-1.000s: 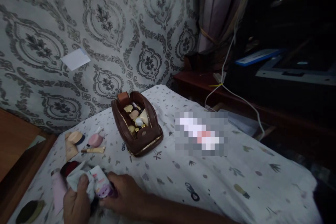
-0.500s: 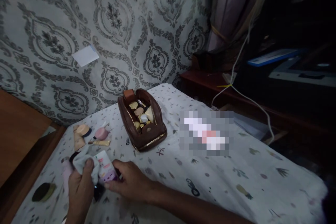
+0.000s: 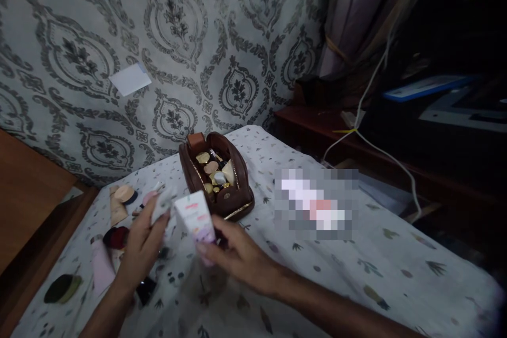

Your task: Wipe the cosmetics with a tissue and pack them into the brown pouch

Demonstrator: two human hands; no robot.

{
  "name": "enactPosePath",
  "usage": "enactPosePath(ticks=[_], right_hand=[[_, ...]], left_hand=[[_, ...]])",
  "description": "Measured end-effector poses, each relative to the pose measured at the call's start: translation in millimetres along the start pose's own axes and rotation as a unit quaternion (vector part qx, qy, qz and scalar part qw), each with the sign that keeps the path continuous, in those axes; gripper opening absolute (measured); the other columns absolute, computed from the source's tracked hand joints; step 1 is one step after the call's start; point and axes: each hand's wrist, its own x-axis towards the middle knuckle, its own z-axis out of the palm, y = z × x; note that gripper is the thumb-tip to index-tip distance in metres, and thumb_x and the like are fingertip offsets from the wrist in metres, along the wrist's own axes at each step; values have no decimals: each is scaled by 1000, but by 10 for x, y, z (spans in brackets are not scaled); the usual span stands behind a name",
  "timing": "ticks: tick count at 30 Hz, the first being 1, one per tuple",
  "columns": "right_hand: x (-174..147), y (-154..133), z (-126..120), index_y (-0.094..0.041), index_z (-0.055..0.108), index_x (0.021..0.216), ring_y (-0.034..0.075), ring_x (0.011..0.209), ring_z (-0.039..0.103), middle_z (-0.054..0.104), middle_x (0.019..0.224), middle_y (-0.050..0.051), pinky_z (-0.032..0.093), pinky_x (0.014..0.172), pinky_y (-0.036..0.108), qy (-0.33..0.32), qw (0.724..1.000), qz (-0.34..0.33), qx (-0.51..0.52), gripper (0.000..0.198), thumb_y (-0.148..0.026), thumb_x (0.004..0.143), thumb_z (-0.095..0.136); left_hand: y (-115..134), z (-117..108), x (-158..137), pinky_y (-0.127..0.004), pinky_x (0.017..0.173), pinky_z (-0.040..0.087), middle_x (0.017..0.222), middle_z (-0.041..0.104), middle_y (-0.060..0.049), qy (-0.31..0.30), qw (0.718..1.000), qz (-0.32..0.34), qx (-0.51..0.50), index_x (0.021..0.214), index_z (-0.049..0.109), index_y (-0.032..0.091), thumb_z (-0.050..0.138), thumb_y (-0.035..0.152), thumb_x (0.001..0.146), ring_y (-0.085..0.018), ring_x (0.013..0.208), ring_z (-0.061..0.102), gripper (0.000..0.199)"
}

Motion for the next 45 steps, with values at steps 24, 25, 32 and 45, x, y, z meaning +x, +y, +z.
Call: enactPosePath(ticks=[24,25,32,45], right_hand=[[1670,-740,-977,-17,63,105,24,84,62,68,91,9,37,65,29,-78,778,-80,-618,24,-32,87,57],[1722,-726,-961,-17,64,103,25,86,63,68,92,10,38,66,29,-92,776,-75,-619,23,-32,87,58],[1959,-571,-838,-16,68,99,27,94,66,70,101,11,47,74,32,-196,766,-31,-611,21,-24,81,62],[2333,-641,-911,-13,72,93,18,78,71,74,84,7,50,65,20,-47,846,68,-527,14,-22,82,67]], left_hand=[[541,496,401,-27,51,45,51,63,-4,-390,766,172,481,148,31,3,52,9,74,-22,47,63,77],[497,493,390,-27,50,45,51,63,-3,-391,769,173,475,148,30,4,52,10,74,-21,46,63,77],[229,452,275,-25,48,43,56,65,-2,-398,781,174,449,152,23,7,43,8,79,-20,48,63,76],[54,477,214,-28,53,47,58,64,-3,-359,792,182,460,151,22,7,38,13,85,-17,46,57,69]])
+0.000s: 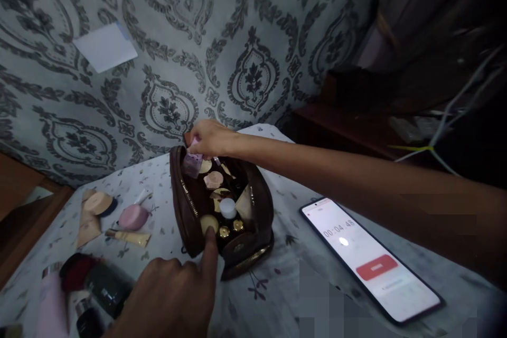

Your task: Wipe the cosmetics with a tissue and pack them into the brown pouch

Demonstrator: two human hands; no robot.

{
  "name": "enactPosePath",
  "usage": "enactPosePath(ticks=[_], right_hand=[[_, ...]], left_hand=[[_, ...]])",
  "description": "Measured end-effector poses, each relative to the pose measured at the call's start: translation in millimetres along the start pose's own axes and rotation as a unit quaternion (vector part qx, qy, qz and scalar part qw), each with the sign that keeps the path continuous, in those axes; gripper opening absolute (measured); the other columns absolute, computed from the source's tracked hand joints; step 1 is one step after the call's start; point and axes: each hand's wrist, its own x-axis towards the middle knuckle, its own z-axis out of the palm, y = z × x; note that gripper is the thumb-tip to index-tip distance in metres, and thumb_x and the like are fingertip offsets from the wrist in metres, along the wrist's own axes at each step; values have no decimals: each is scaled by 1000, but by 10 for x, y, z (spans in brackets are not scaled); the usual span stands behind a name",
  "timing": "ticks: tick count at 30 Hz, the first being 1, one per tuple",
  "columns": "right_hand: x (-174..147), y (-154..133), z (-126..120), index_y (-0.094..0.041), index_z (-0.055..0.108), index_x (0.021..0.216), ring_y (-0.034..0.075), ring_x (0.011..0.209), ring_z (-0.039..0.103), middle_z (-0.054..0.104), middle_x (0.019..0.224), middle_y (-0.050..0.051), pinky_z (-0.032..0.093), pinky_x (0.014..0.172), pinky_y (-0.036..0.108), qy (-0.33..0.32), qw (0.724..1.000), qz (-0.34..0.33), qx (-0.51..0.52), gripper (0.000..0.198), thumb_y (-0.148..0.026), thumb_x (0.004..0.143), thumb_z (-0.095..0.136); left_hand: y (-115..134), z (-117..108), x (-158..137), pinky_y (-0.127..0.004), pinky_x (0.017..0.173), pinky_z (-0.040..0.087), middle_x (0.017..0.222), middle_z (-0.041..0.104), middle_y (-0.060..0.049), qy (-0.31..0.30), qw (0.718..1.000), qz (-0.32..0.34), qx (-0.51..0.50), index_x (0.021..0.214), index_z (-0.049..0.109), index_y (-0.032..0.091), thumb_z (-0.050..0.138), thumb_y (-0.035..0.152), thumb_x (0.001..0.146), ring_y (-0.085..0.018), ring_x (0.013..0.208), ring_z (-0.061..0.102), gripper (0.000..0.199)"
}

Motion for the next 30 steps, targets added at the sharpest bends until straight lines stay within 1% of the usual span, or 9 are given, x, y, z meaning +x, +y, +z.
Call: enactPosePath(ticks=[4,7,12,15,20,23,26,28,30], right_hand=[[76,15,36,-13,72,86,16,69,71,73,78,6,52,60,19,-2,996,64,66,9,-14,78,67],[129,36,117,-12,71,73,18,65,70,71,67,6,54,59,22,4,995,61,83,4,-12,75,66],[180,28,195,-12,67,61,22,58,69,65,53,7,55,58,28,22,994,43,96,11,-10,72,64],[160,-26,193,-12,68,67,26,67,72,69,58,10,56,62,28,20,996,46,76,3,-10,68,67],[140,-137,208,-12,68,72,32,91,71,75,83,16,57,73,32,27,998,33,47,13,-4,62,67],[168,-169,181,-12,66,66,30,81,72,73,76,14,58,69,32,15,998,42,52,11,-3,61,67],[170,-138,56,-13,62,61,26,66,71,67,62,10,58,64,33,12,996,54,67,9,-8,66,67],[123,-73,-68,-14,59,61,25,63,69,63,58,7,59,64,35,49,990,63,114,12,-13,70,67],[33,18,-186,-16,56,66,22,64,68,61,59,5,60,67,36,123,962,69,234,13,-14,74,65]], left_hand=[[11,-16,14,-28,54,48,59,64,-2,0,1000,-3,6,150,20,5,38,13,85,-16,46,57,68],[27,-57,22,-26,54,47,58,63,0,3,1000,-11,8,150,17,4,37,13,86,-15,46,57,69],[50,-129,28,-27,51,45,58,64,-2,5,999,-5,37,151,17,5,37,11,85,-17,47,58,69],[53,-134,29,-27,51,45,58,64,-2,9,999,-2,42,151,16,4,37,13,85,-17,47,58,69],[62,-147,36,-28,54,46,58,65,-3,0,999,-10,35,151,19,5,38,15,87,-17,48,59,68],[77,-177,44,-30,59,48,60,66,-4,-14,999,-22,29,151,23,8,41,14,87,-19,51,62,67],[83,-221,44,-33,62,50,58,66,-5,10,1000,-22,9,151,26,7,43,15,87,-20,50,62,67],[80,-261,40,-35,66,50,53,62,-3,34,999,-5,-10,151,27,6,45,17,87,-20,49,61,67],[73,-307,34,-37,70,51,46,56,0,50,998,12,-27,150,31,5,47,19,87,-19,47,60,66]])
